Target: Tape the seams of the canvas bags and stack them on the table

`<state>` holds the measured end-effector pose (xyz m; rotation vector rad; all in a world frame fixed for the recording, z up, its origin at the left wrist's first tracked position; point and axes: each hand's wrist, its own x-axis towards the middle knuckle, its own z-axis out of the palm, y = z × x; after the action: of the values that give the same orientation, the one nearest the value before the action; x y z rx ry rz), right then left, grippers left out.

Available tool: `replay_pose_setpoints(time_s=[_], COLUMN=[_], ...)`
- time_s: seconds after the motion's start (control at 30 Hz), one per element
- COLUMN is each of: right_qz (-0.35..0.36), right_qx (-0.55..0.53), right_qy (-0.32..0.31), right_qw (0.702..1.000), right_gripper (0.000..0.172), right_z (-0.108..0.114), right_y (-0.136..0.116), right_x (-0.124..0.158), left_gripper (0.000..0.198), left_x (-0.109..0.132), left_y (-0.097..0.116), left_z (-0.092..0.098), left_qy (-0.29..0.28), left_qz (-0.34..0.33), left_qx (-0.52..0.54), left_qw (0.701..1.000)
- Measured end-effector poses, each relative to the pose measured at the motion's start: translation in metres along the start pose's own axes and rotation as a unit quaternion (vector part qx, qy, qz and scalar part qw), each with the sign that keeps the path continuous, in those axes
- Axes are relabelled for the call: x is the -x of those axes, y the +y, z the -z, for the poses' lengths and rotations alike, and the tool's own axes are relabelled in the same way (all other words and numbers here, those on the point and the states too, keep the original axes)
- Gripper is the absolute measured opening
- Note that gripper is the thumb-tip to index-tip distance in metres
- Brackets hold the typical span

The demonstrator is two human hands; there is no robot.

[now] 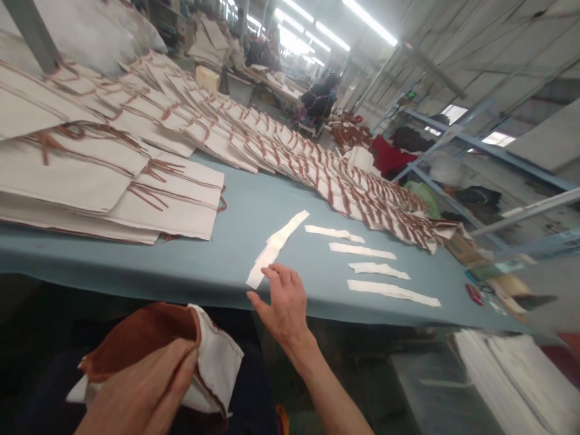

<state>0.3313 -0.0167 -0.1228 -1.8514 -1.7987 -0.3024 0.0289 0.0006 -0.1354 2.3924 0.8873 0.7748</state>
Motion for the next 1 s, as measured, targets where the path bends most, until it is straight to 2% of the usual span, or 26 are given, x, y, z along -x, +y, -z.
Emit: replay_pose_setpoints(time_s=[0.13, 0.23, 0.33, 0.43, 0.57, 0.73, 0.87, 1.0], right_qz=[0.024, 0.034, 0.039, 0.033, 0.004, -0.042, -0.069, -0.086], right_qx=[-0.005, -0.017, -0.031, -0.047, -0.069, -0.097, -0.112, -0.123], right_qy=[-0.048, -0.064, -0.071, -0.071, -0.061, -0.042, -0.031, -0.031], right_qw=[0.999, 0.997, 0.996, 0.996, 0.996, 0.994, 0.991, 0.988], right_gripper=[0.024, 0.027, 0.024, 0.007, 0.015, 0.020, 0.026, 0.026], right_z=[-0.013, -0.018, -0.019, -0.019, -0.021, -0.025, -0.028, -0.028], right_y=[0.016, 0.024, 0.029, 0.031, 0.031, 0.029, 0.029, 0.029], right_x=[-0.005, -0.005, -0.005, -0.007, -0.011, -0.012, -0.013, -0.014], left_gripper=[0.033, 0.025, 0.019, 0.019, 0.028, 0.041, 0.049, 0.064], left_x=[-0.013, -0.023, -0.035, -0.052, -0.077, -0.107, -0.126, -0.138], left_y=[-0.001, 0.001, 0.008, 0.016, 0.022, 0.032, 0.038, 0.034], left_z=[-0.011, -0.010, -0.012, -0.017, -0.022, -0.028, -0.041, -0.054], left_qy=[-0.025, -0.055, -0.017, -0.007, -0.038, -0.131, -0.155, -0.162], left_qz=[0.012, 0.025, 0.075, 0.080, 0.092, 0.108, 0.111, 0.139], left_qx=[0.000, 0.006, 0.008, 0.019, 0.025, -0.001, -0.018, -0.035], left_qw=[1.000, 0.998, 0.997, 0.997, 0.995, 0.985, 0.982, 0.976])
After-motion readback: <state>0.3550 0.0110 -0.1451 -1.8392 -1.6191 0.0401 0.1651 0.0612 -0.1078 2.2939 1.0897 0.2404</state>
